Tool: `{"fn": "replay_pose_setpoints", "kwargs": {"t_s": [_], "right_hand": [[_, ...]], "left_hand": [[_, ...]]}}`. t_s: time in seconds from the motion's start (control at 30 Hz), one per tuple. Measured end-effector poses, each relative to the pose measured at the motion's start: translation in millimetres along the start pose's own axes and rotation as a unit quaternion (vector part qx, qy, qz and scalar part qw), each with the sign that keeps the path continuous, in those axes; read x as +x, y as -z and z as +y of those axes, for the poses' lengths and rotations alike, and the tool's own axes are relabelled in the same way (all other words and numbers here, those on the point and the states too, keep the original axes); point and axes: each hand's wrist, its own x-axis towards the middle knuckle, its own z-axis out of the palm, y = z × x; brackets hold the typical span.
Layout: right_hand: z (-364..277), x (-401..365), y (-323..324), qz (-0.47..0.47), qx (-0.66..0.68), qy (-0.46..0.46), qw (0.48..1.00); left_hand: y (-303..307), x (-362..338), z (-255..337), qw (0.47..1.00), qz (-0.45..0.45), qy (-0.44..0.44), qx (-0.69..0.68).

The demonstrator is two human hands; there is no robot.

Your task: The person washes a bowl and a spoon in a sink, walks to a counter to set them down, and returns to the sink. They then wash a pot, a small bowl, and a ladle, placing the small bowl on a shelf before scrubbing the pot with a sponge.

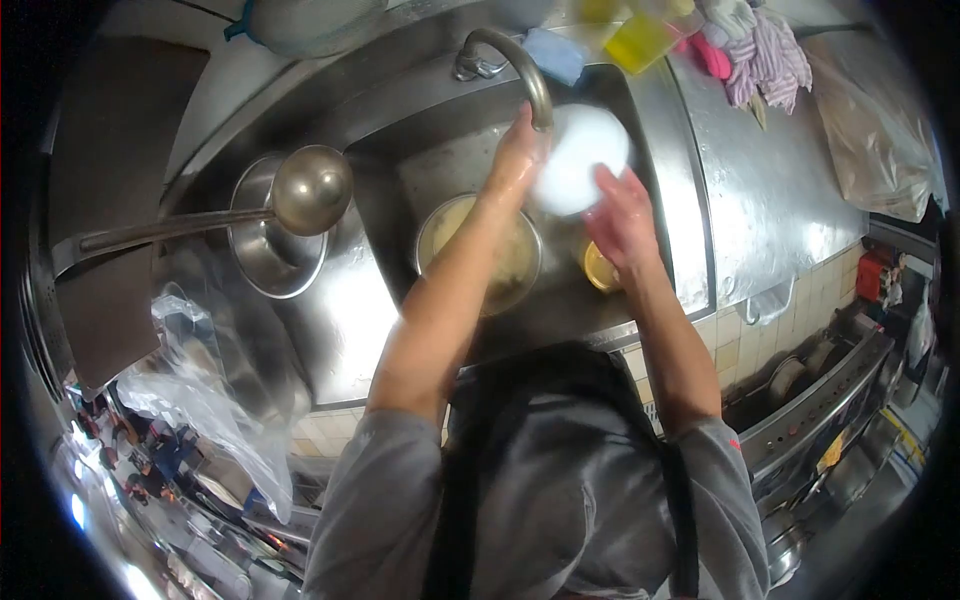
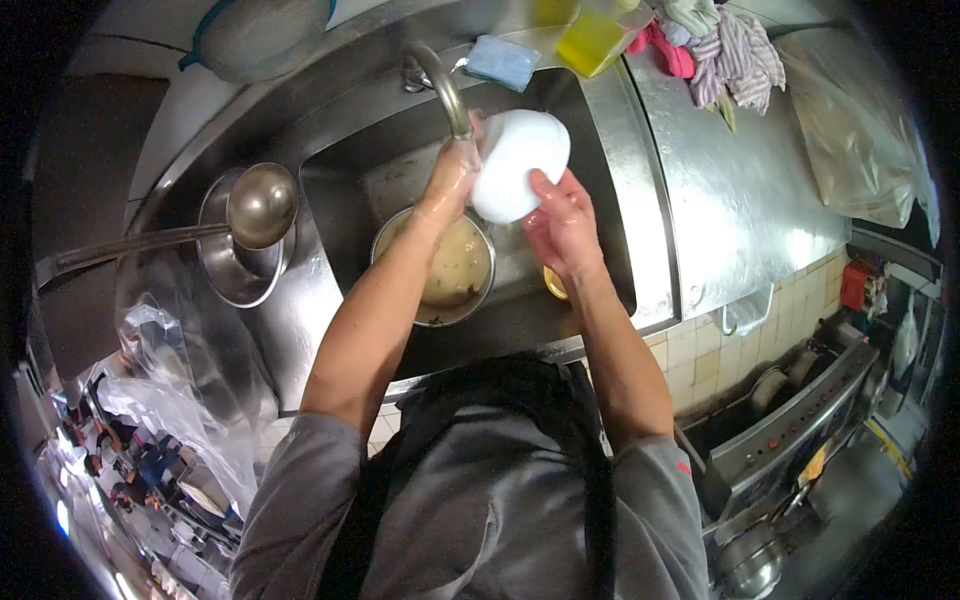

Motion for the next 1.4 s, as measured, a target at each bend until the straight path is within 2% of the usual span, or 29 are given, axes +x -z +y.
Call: {"fn": "replay_pose_setpoints", "kwargs": {"t_s": [0.07, 0.1, 0.2, 0.3, 0.4, 0.43, 0.53, 0.57, 0.67, 0.8, 0.83, 0.87, 0.9, 1.0, 1.03, 1.07, 1.13, 1.2, 1.23, 1.3, 1.4], "right_hand": [[-7, -3, 9, -0.024, 0.051, 0.023, 0.998], [-11, -4, 15, -0.030, 0.032, 0.016, 0.999], [-13, -5, 23, -0.015, 0.057, 0.015, 0.998], [-1, 10, 36, -0.018, 0.054, 0.001, 0.998], [14, 24, 21, 0.006, 0.052, -0.030, 0.998], [28, 35, 26, 0.009, 0.014, -0.034, 0.999], [49, 53, 20, 0.037, -0.077, -0.082, 0.993], [53, 54, 14, 0.080, -0.152, -0.064, 0.983], [58, 75, -6, 0.055, -0.211, -0.047, 0.975], [61, 103, -31, -0.011, -0.474, 0.007, 0.881], [61, 105, -36, -0.044, -0.424, -0.032, 0.904], [58, 106, -38, -0.040, -0.453, -0.030, 0.890], [50, 102, -40, -0.035, -0.481, -0.029, 0.876], [51, 112, -28, -0.074, -0.485, -0.058, 0.870], [49, 112, -27, -0.088, -0.489, -0.059, 0.866], [51, 107, -24, -0.100, -0.512, -0.033, 0.852], [46, 91, -31, -0.118, -0.556, 0.022, 0.822], [57, 66, -44, -0.124, -0.603, 0.206, 0.761], [52, 56, -52, -0.170, -0.597, 0.185, 0.762], [57, 44, -51, -0.179, -0.594, 0.215, 0.754], [57, 44, -45, -0.181, -0.599, 0.226, 0.747]], "left_hand": [[4, -1, -9, 0.968, -0.049, 0.130, -0.210], [6, -5, -4, 0.967, -0.063, 0.163, -0.183], [8, -16, 13, 0.933, -0.043, 0.252, -0.255], [19, -26, 18, 0.892, -0.083, 0.204, -0.394], [47, -29, -8, 0.866, -0.092, 0.101, -0.480], [53, -44, 7, 0.849, -0.070, 0.115, -0.511], [72, -59, 9, 0.880, -0.007, 0.046, -0.473], [78, -64, 13, 0.885, -0.004, 0.041, -0.465], [80, -74, 15, 0.939, -0.002, -0.003, -0.343], [54, -94, 7, 0.993, -0.021, -0.053, -0.104], [54, -96, -5, 0.997, -0.014, -0.082, 0.008], [55, -98, -17, 0.987, -0.005, -0.108, 0.120], [49, -112, 5, 0.975, 0.013, -0.113, 0.191], [52, -123, 2, 0.936, 0.020, -0.107, 0.335], [51, -128, 19, 0.968, 0.012, -0.050, 0.244], [52, -122, 13, 0.991, 0.034, -0.065, 0.113], [54, -103, 3, 0.982, 0.075, -0.089, -0.152], [57, -92, 5, 0.962, 0.103, -0.072, -0.241], [58, -86, 3, 0.948, 0.115, -0.072, -0.288], [62, -78, 3, 0.918, 0.136, -0.059, -0.368], [67, -83, 4, 0.898, 0.101, -0.065, -0.423]]}}
